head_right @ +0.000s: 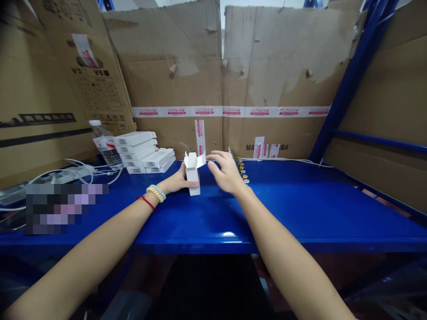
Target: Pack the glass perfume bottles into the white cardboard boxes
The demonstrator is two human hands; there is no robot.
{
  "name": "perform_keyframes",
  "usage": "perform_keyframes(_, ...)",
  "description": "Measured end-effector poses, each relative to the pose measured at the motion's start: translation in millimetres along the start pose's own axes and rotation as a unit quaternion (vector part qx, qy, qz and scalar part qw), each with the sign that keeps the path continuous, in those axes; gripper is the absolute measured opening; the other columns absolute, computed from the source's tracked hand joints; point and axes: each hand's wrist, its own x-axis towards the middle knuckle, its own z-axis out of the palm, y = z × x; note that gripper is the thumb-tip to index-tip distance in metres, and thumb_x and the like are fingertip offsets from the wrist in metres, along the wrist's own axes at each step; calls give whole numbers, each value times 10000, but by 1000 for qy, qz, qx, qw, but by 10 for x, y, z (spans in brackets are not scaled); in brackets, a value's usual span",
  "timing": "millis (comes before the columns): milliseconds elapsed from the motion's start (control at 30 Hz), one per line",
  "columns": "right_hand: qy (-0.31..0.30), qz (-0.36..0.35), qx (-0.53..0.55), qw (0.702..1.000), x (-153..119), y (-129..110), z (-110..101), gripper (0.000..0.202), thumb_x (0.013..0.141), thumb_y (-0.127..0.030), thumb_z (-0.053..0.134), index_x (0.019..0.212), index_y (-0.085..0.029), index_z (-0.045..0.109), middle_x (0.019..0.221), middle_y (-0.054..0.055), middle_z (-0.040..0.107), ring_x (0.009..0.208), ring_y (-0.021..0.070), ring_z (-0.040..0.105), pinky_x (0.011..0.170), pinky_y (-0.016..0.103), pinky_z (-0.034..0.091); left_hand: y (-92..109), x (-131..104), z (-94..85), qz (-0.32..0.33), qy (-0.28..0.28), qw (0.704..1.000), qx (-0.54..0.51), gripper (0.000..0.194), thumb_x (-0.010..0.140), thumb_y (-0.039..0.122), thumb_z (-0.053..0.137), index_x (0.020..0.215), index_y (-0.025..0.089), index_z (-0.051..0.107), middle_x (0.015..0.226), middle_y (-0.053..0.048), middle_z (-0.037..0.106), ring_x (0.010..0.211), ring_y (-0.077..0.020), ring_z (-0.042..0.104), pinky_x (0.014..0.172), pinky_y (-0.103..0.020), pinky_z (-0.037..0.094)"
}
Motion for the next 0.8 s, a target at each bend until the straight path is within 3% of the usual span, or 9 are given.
perform_keyframes(133,50,113,-72,990,70,198,-198,211,751,-213,518,858,-180,697,928,75,718,927,230,620,878,391,463,-32,8,-71,-21,-34,999,-20,968,541,414,842,1342,202,340,1344,-124,500,1264,-322,466,1098,-503,334)
perform_keyframes(267,-70,183,-98,976,70,331,-378,158,685,-277,621,786,-170,678,750,30,686,720,175,606,703,300,455,-54,38,-109,-32,-48,998,-38,937,540,386,831,1330,178,371,1305,-130,549,1216,-315,513,1056,-498,388)
perform_keyframes(433,-173,214,-114,955,59,344,-525,274,636,-414,707,754,-175,650,660,0,626,618,144,553,579,269,394,-82,63,-164,-25,-22,999,-41,693,563,343,769,1188,182,515,1125,-87,656,1086,-284,602,971,-481,466)
perform_keyframes(567,-228,231,-122,938,66,337,-580,285,584,-389,748,732,-173,636,679,15,644,617,147,564,562,265,404,-52,48,-230,-33,17,999,-22,496,558,303,691,1027,171,595,1008,-67,694,1004,-272,634,932,-446,496)
perform_keyframes(800,-256,194,-135,937,62,321,-628,224,598,-352,739,697,-172,649,655,8,637,603,136,553,554,255,387,-55,36,-318,-57,48,997,-13,419,521,248,583,929,162,621,893,-39,694,908,-259,633,864,-413,521)
